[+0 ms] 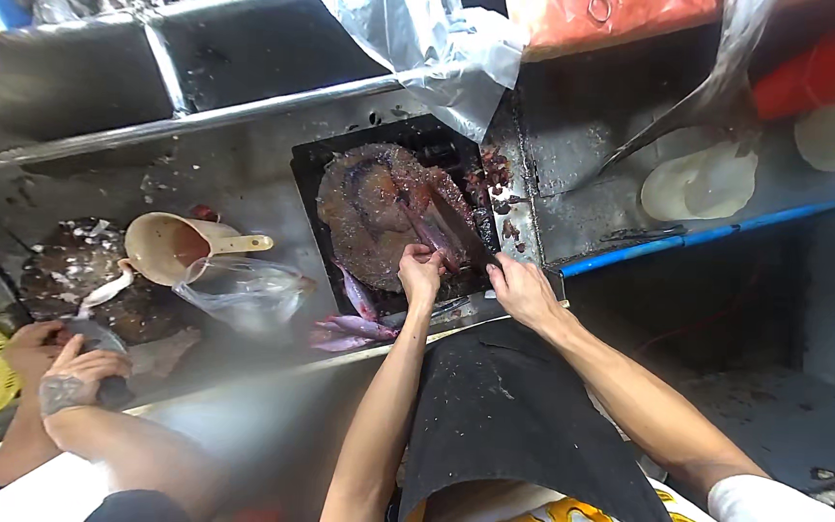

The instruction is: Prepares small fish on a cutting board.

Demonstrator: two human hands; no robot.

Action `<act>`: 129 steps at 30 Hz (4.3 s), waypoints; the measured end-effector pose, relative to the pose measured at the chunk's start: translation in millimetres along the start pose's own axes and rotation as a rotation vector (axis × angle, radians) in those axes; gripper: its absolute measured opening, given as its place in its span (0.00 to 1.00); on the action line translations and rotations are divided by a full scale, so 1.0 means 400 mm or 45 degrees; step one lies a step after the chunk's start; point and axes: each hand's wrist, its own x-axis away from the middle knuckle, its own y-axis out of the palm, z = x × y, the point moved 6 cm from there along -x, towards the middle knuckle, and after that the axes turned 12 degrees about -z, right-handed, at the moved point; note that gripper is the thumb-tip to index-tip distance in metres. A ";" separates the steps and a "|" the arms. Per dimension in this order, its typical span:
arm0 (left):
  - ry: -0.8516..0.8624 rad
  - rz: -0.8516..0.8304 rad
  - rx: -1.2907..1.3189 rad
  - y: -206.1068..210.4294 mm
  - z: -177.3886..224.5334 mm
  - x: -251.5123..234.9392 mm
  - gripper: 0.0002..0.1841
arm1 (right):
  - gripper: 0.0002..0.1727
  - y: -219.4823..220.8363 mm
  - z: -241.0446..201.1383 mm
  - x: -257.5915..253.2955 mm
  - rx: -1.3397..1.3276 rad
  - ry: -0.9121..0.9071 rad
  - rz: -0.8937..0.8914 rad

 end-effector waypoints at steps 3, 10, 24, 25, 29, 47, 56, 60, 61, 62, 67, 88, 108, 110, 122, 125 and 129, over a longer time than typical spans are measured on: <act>-0.004 -0.010 0.007 0.003 -0.001 0.004 0.24 | 0.18 0.037 -0.001 -0.024 -0.045 -0.025 0.079; -0.038 -0.042 0.083 -0.005 -0.011 0.004 0.24 | 0.21 0.056 0.025 -0.072 0.034 0.125 -0.282; 0.002 -0.053 -0.020 0.001 -0.001 -0.005 0.23 | 0.20 0.004 -0.005 -0.048 0.023 0.133 -0.220; 0.004 -0.051 -0.010 0.002 -0.003 -0.007 0.23 | 0.20 0.003 -0.013 -0.060 0.034 0.127 -0.226; 0.017 -0.047 -0.013 0.001 -0.004 -0.007 0.23 | 0.21 0.037 -0.018 -0.086 0.077 0.191 -0.365; 0.033 0.135 -0.517 -0.006 0.065 0.011 0.30 | 0.24 0.100 0.050 -0.103 -0.118 0.187 -0.309; 0.881 -0.007 -1.462 -0.073 0.057 0.022 0.19 | 0.21 -0.001 0.014 -0.101 0.132 0.117 -0.217; 0.933 0.135 -1.207 -0.108 0.015 0.027 0.17 | 0.20 -0.005 -0.024 -0.078 0.200 0.118 -0.286; 0.892 0.169 -1.089 -0.114 0.003 0.038 0.15 | 0.20 0.010 -0.031 -0.073 0.219 0.105 -0.315; 0.838 0.190 -0.954 -0.117 -0.002 0.047 0.14 | 0.20 0.026 -0.042 -0.073 0.246 0.087 -0.355; 0.307 0.412 -0.250 -0.139 -0.031 0.060 0.20 | 0.21 0.101 -0.077 -0.050 0.313 -0.003 -0.522; 0.010 0.252 -0.166 -0.113 0.024 -0.025 0.26 | 0.21 0.108 -0.067 -0.126 0.182 0.111 -0.333; 0.650 0.121 -1.292 -0.051 0.010 0.002 0.29 | 0.23 -0.008 -0.022 -0.124 0.338 0.008 -0.214; 0.686 0.208 -1.120 -0.109 0.005 0.000 0.22 | 0.20 -0.016 -0.067 -0.126 0.469 -0.086 -0.248; 0.987 0.166 -0.969 -0.183 0.001 -0.023 0.16 | 0.21 -0.084 -0.243 -0.208 1.010 0.010 -0.469; 0.998 0.183 -0.968 -0.178 -0.016 -0.036 0.16 | 0.27 -0.066 -0.227 -0.264 0.689 0.041 -0.615; 1.009 0.184 -0.920 -0.179 -0.011 -0.038 0.15 | 0.27 -0.041 -0.173 -0.266 0.219 0.215 -0.779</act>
